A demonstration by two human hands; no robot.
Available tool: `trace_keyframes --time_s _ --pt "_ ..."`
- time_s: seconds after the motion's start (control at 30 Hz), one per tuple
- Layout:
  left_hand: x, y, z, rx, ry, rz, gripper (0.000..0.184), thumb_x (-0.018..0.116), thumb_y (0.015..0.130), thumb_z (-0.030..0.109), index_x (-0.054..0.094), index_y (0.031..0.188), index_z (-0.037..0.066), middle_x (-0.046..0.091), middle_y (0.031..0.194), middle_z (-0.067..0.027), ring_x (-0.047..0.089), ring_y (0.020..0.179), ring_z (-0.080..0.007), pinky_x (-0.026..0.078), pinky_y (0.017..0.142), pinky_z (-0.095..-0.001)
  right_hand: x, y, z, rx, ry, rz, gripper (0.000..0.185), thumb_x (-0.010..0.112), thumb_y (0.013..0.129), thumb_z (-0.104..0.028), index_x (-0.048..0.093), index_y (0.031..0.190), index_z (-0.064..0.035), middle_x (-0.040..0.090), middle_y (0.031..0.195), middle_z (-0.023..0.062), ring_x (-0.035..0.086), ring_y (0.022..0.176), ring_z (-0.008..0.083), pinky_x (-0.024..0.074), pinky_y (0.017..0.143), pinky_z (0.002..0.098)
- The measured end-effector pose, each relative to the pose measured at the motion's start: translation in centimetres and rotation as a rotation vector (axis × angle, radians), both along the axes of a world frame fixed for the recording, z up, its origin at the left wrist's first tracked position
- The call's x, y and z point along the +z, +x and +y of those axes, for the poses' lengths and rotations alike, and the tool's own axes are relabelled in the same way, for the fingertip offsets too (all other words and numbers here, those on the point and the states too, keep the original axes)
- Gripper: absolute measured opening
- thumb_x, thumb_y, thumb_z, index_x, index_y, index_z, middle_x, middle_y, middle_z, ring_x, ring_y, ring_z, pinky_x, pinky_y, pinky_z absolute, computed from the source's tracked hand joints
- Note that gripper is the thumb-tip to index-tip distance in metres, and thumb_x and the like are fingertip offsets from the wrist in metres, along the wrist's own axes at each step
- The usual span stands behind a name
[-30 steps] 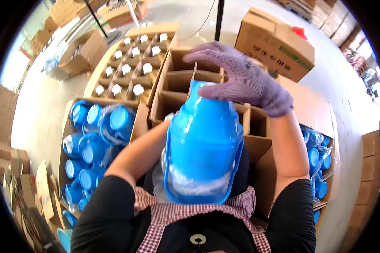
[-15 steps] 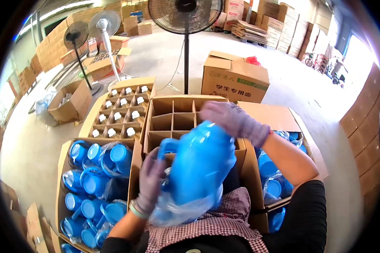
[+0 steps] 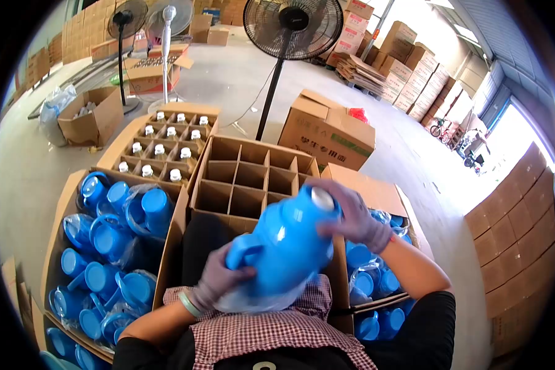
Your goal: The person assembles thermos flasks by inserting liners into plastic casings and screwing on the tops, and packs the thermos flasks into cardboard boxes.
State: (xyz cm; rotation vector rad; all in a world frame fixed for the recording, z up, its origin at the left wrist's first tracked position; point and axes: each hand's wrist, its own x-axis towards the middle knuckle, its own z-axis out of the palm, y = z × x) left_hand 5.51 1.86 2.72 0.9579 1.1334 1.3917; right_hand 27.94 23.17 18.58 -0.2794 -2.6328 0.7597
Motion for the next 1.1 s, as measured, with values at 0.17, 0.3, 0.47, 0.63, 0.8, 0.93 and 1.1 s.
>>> trace_keyframes --time_s 0.17,0.3,0.47,0.63,0.8,0.93,1.1 --pt "0.4 0.6 -0.5 -0.001 0.119 -0.036 0.101 0.093 0.074 0.020 0.038 0.155 -0.002 0.060 0.141 -0.0143 0.059 0.127 -0.0228 0.043 0.112 -0.0350 4.6 -2.8 -3.1 -0.321 0.218 -0.294 0.077 0.082 0.078 -0.054 0.057 0.136 -0.0100 0.067 0.119 0.0177 0.065 0.113 0.0309 0.0548 0.096 0.0421" --pt "2.5 -6.3 0.3 -0.474 0.154 -0.221 0.092 0.095 0.071 0.021 0.049 0.149 0.002 0.065 0.134 -0.0091 0.060 0.125 -0.0176 0.044 0.113 -0.0377 6.7 -3.8 -6.6 0.373 0.405 0.005 0.072 0.086 0.075 -0.048 0.062 0.131 -0.0107 0.065 0.122 0.0136 0.064 0.114 0.0323 0.0543 0.097 0.0435" --pt "0.9 1.3 -1.1 0.117 0.151 0.212 0.092 0.091 0.075 0.017 0.044 0.153 0.001 0.064 0.134 -0.0138 0.061 0.124 -0.0225 0.045 0.109 -0.0363 -0.9 -4.5 0.9 -0.112 0.084 0.042 0.050 0.072 0.090 -0.039 0.062 0.127 -0.0067 0.065 0.120 0.0145 0.063 0.114 0.0254 0.0503 0.096 0.0369" --pt "0.3 -0.1 -1.1 0.000 0.288 -0.096 0.089 0.090 0.078 0.016 0.044 0.153 0.002 0.068 0.127 -0.0125 0.065 0.114 -0.0169 0.051 0.102 -0.0336 3.4 -3.7 -3.0 -0.233 0.251 -0.202 0.079 0.077 0.084 -0.051 0.052 0.145 -0.0076 0.052 0.145 0.0176 0.050 0.136 0.0319 0.0422 0.111 0.0416" --pt "1.0 -6.2 0.9 -0.319 0.158 -0.171 0.057 0.087 0.082 0.023 0.063 0.128 -0.001 0.073 0.109 -0.0078 0.072 0.091 -0.0142 0.060 0.084 -0.0292 5.3 -5.2 -5.1 0.341 0.230 -0.045 0.041 0.072 0.086 -0.037 0.071 0.114 -0.0059 0.068 0.114 0.0151 0.066 0.108 0.0303 0.0500 0.098 0.0402" --pt "1.7 5.8 -1.9 0.318 0.184 0.708 0.097 0.089 0.077 0.027 0.037 0.155 0.003 0.063 0.133 -0.0204 0.062 0.123 -0.0299 0.047 0.107 -0.0404 -0.7 -3.9 2.1 -0.383 -0.143 -0.260 0.039 0.069 0.089 -0.034 0.068 0.112 -0.0023 0.068 0.108 0.0118 0.064 0.101 0.0231 0.0487 0.093 0.0357" --pt "0.1 -4.3 1.7 -0.395 0.295 -0.024 0.109 0.093 0.073 0.025 0.031 0.159 0.001 0.054 0.148 -0.0180 0.054 0.135 -0.0270 0.040 0.116 -0.0391 5.6 -3.6 -5.9 0.132 0.376 -0.137 0.073 0.083 0.073 -0.044 0.062 0.134 -0.0107 0.062 0.131 0.0181 0.056 0.129 0.0386 0.0434 0.109 0.0463"
